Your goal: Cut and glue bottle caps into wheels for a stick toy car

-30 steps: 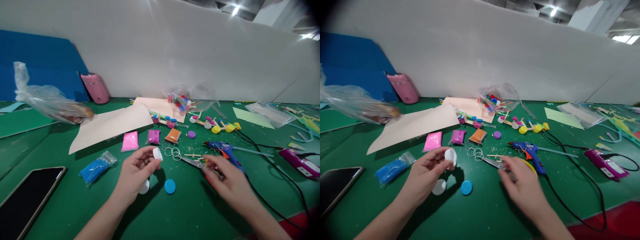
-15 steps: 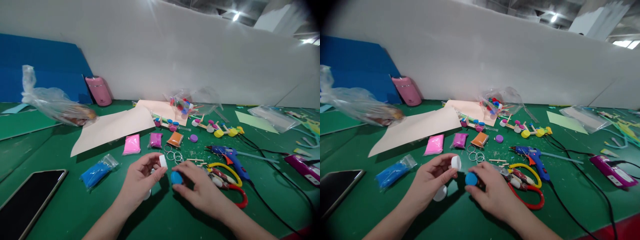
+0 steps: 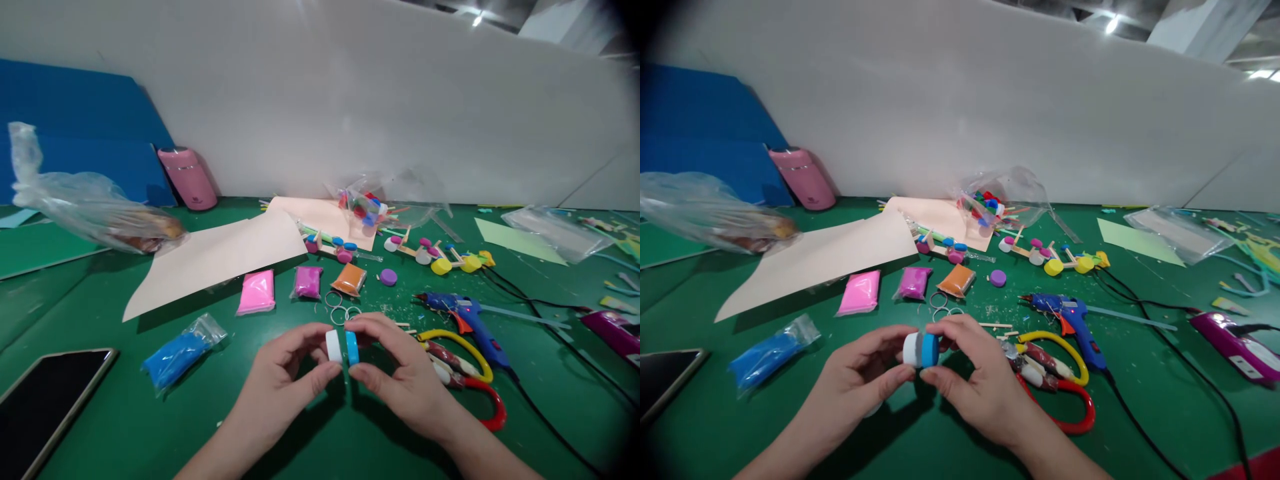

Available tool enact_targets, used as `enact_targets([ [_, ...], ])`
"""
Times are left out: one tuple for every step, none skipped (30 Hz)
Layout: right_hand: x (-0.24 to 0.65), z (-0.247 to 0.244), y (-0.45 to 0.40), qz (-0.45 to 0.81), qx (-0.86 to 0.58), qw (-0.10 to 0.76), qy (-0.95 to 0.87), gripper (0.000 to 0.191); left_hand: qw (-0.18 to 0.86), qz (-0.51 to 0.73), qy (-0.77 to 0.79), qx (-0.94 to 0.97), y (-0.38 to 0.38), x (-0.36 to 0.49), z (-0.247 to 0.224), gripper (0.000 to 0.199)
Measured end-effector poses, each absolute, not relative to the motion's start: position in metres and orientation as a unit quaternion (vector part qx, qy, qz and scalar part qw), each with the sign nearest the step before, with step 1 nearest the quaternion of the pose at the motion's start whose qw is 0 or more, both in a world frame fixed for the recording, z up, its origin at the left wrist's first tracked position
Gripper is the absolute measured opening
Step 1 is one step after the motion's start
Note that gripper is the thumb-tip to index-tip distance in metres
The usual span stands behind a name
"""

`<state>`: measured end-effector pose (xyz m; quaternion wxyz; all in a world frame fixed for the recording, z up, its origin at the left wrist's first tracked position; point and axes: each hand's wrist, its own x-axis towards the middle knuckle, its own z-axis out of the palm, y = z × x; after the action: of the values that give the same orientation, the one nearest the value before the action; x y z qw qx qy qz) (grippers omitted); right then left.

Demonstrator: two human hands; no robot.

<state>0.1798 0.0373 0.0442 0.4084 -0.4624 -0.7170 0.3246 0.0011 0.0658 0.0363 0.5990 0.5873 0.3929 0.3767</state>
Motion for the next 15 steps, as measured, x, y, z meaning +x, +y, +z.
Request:
enact_targets([
  [0.1798,0.0437,0.0373,0.323,-0.463,0.407,-0.718,0.032,0.599,0.375,0.392,0.589,0.0654,0.0013,0.0365,0.027],
  [0.1797,0.0431,0.0372,0.322,-0.463,0.406,-0.719,0.032,0.599,0.373,0.391,0.591,0.0650,0.0014,0.0365,0.027],
  [0.1795,0.0425,0.0372,0.322,-0.464,0.405,-0.719,0.032,0.600,0.372,0.391,0.591,0.0645,0.0014,0.0365,0.027],
  [0.1792,0.0420,0.0371,0.322,-0.464,0.404,-0.719,0.032,0.600,0.370,0.391,0.591,0.0640,0.0013,0.0365,0.027],
  [0.1788,0.0415,0.0370,0.323,-0.463,0.404,-0.720,0.032,0.600,0.369,0.391,0.592,0.0636,0.0013,0.0365,0.027],
  [0.1784,0.0412,0.0370,0.322,-0.462,0.405,-0.720,0.031,0.599,0.368,0.391,0.593,0.0633,0.0012,0.0365,0.027],
  [0.1781,0.0411,0.0370,0.322,-0.461,0.406,-0.720,0.031,0.597,0.368,0.392,0.595,0.0631,0.0012,0.0367,0.027],
  [0.1778,0.0410,0.0370,0.321,-0.460,0.407,-0.721,0.031,0.595,0.367,0.393,0.597,0.0630,0.0012,0.0369,0.027],
  [0.1777,0.0410,0.0371,0.320,-0.459,0.408,-0.721,0.031,0.594,0.366,0.394,0.598,0.0630,0.0014,0.0371,0.027],
  [0.1777,0.0410,0.0373,0.319,-0.458,0.409,-0.722,0.031,0.593,0.366,0.394,0.599,0.0631,0.0015,0.0375,0.027],
  [0.1777,0.0411,0.0375,0.318,-0.458,0.409,-0.723,0.031,0.594,0.364,0.393,0.600,0.0633,0.0017,0.0378,0.027],
  [0.1778,0.0411,0.0376,0.318,-0.456,0.409,-0.724,0.031,0.595,0.362,0.392,0.601,0.0635,0.0019,0.0382,0.026],
  [0.1779,0.0411,0.0377,0.318,-0.455,0.408,-0.724,0.031,0.596,0.361,0.389,0.603,0.0637,0.0020,0.0386,0.026],
  [0.1780,0.0411,0.0377,0.319,-0.454,0.408,-0.725,0.031,0.596,0.360,0.388,0.603,0.0638,0.0021,0.0389,0.027],
  [0.1781,0.0411,0.0376,0.321,-0.454,0.407,-0.725,0.031,0.597,0.360,0.387,0.604,0.0640,0.0020,0.0391,0.027],
])
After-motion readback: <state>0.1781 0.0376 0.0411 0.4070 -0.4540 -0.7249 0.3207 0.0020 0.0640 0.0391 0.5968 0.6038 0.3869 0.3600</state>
